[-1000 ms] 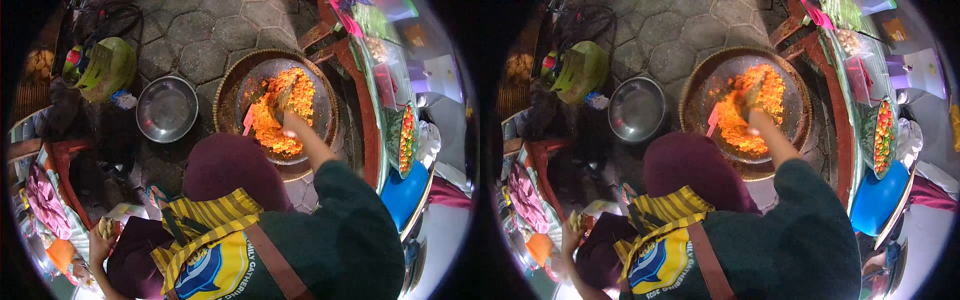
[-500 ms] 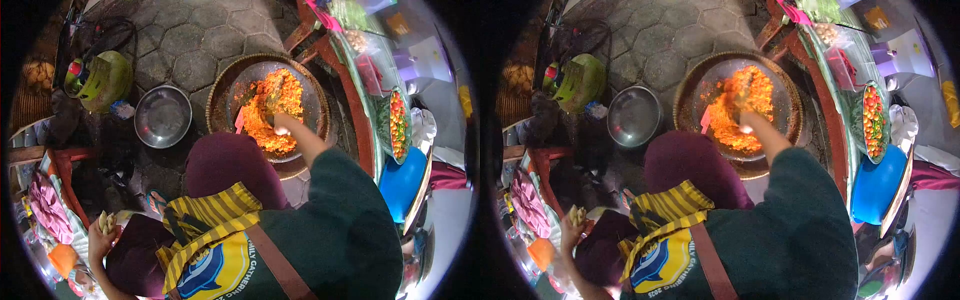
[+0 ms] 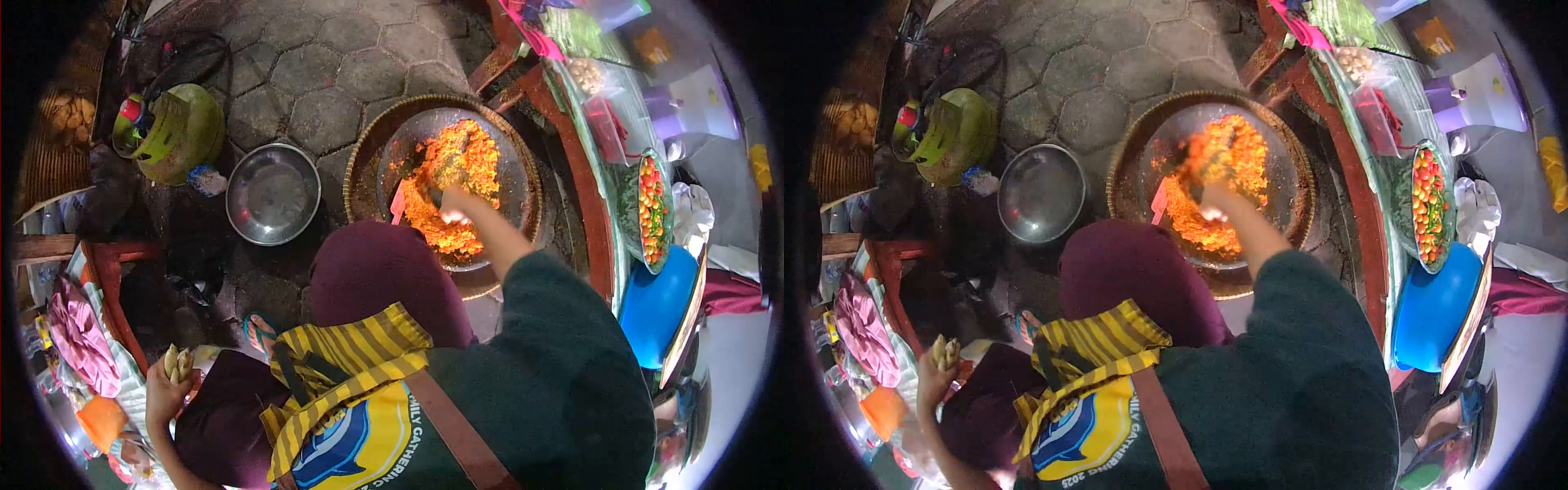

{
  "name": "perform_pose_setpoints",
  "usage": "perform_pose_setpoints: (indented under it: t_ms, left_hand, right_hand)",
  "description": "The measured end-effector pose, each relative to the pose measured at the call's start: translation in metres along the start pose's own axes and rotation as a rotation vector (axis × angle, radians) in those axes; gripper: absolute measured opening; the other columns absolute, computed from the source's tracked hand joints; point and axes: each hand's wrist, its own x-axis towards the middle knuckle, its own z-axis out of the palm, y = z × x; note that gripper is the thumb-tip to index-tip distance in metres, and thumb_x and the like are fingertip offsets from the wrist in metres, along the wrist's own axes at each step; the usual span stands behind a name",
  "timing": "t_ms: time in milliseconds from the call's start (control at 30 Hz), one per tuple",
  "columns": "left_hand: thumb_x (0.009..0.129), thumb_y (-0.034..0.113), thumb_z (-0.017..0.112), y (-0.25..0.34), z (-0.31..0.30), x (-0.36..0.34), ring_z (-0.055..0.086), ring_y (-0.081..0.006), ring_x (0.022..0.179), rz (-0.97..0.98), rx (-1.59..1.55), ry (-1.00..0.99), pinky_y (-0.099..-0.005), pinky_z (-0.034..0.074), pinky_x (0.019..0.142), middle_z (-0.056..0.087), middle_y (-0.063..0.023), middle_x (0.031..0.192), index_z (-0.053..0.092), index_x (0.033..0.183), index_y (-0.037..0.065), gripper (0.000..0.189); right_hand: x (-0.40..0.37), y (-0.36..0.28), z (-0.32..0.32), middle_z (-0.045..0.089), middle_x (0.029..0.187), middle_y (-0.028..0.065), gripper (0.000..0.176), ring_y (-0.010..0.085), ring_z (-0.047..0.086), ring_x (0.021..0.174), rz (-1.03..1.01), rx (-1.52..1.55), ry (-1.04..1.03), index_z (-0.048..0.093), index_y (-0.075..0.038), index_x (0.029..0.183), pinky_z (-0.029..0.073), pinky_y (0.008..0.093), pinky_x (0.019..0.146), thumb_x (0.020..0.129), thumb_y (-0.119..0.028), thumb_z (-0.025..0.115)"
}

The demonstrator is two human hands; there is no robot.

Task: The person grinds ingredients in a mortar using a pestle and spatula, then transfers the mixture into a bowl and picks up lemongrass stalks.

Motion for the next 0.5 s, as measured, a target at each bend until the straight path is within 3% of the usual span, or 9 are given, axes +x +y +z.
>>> perform_pose_setpoints:
  t_ms: [33, 100, 200, 267, 333, 367, 433, 467, 500]
  left_hand:
    - [0.062, 0.001, 0.065, -0.009, -0.001, 0.001, 0.049, -0.0096, 0.066, -0.011, 0.004, -0.010, -0.0261, 0.043, 0.062, 0.055, -0.0017, 0.072, 0.054, 0.085, 0.000, 0.025]
    - [0.064, 0.002, 0.065, -0.025, 0.000, 0.003, 0.050, -0.0096, 0.066, -0.027, -0.022, -0.029, -0.0251, 0.043, 0.061, 0.055, -0.0012, 0.073, 0.055, 0.084, 0.000, 0.023]
    - [0.065, 0.002, 0.064, -0.021, 0.004, 0.005, 0.051, -0.0096, 0.067, 0.006, -0.139, -0.025, -0.0253, 0.043, 0.062, 0.056, -0.0022, 0.074, 0.055, 0.086, -0.001, 0.023]
    - [0.065, 0.003, 0.066, -0.010, -0.002, 0.001, 0.052, -0.0107, 0.070, -0.013, -0.068, -0.005, -0.0270, 0.044, 0.064, 0.059, -0.0045, 0.077, 0.055, 0.089, -0.003, 0.027]
    - [0.065, 0.004, 0.067, -0.018, 0.000, 0.005, 0.054, -0.0126, 0.071, 0.060, -0.031, 0.048, -0.0288, 0.044, 0.065, 0.060, -0.0068, 0.079, 0.055, 0.090, -0.004, 0.029]
    - [0.064, 0.004, 0.068, -0.029, 0.007, 0.005, 0.054, -0.0139, 0.070, 0.168, -0.017, 0.141, -0.0295, 0.044, 0.065, 0.060, -0.0077, 0.080, 0.055, 0.089, -0.005, 0.030]
    - [0.065, 0.004, 0.068, -0.026, 0.003, 0.002, 0.054, -0.0137, 0.069, 0.083, 0.000, 0.075, -0.0296, 0.044, 0.064, 0.060, -0.0074, 0.078, 0.055, 0.089, -0.004, 0.028]
    - [0.065, 0.004, 0.067, -0.024, 0.001, 0.002, 0.053, -0.0136, 0.068, 0.015, 0.021, 0.010, -0.0296, 0.044, 0.064, 0.060, -0.0072, 0.077, 0.055, 0.088, -0.004, 0.027]
    - [0.066, 0.004, 0.066, -0.026, 0.004, 0.002, 0.053, -0.0134, 0.066, 0.001, -0.153, 0.000, -0.0296, 0.044, 0.063, 0.059, -0.0067, 0.074, 0.055, 0.085, -0.004, 0.023]
  right_hand:
    - [-0.004, -0.001, 0.023, 0.056, 0.061, 0.0140, 0.032, 0.0245, 0.058, 0.053, 0.003, -0.001, -0.015, 0.052, 0.003, 0.097, 0.048, 0.0424, 0.050, 0.067, -0.003, 0.060]
    - [-0.004, 0.001, 0.052, 0.059, 0.068, 0.0154, 0.018, 0.0262, 0.060, 0.063, -0.090, -0.071, 0.572, 0.056, 0.003, 0.081, 0.049, 0.0437, 0.057, 0.067, -0.006, 0.063]
    - [0.019, 0.017, 0.003, 0.062, 0.075, 0.0161, 0.013, 0.0279, 0.060, 0.071, 0.143, -0.075, 0.519, 0.057, 0.001, 0.070, 0.048, 0.0449, 0.063, 0.068, -0.008, 0.066]
    - [0.042, 0.034, -0.041, 0.058, 0.067, 0.0105, 0.012, 0.0225, 0.055, 0.059, -0.035, -0.156, 0.270, 0.058, -0.001, 0.075, 0.044, 0.0407, 0.053, 0.072, -0.009, 0.065]
    - [0.016, 0.030, -0.100, 0.048, 0.057, 0.0051, 0.009, 0.0155, 0.043, 0.047, 0.141, 0.180, -0.125, 0.057, -0.004, 0.072, 0.033, 0.0340, 0.043, 0.076, -0.010, 0.062]
    - [0.014, 0.031, -0.122, 0.043, 0.054, 0.0037, 0.011, 0.0134, 0.038, 0.044, 0.146, 0.237, -0.110, 0.056, -0.005, 0.070, 0.029, 0.0312, 0.041, 0.077, -0.010, 0.062]
    - [0.020, 0.039, -0.131, 0.039, 0.051, 0.0032, 0.013, 0.0116, 0.033, 0.040, 0.146, 0.294, -0.118, 0.053, -0.005, 0.067, 0.023, 0.0281, 0.038, 0.078, -0.009, 0.059]
    - [0.028, 0.039, -0.121, 0.040, 0.052, 0.0045, 0.005, 0.0121, 0.032, 0.039, 0.123, 0.302, 0.077, 0.056, -0.003, 0.072, 0.024, 0.0307, 0.036, 0.076, -0.004, 0.059]
    - [0.038, 0.037, -0.101, 0.043, 0.054, 0.0064, 0.007, 0.0132, 0.034, 0.038, 0.121, 0.206, 0.120, 0.057, 0.000, 0.081, 0.027, 0.0331, 0.035, 0.074, -0.002, 0.059]
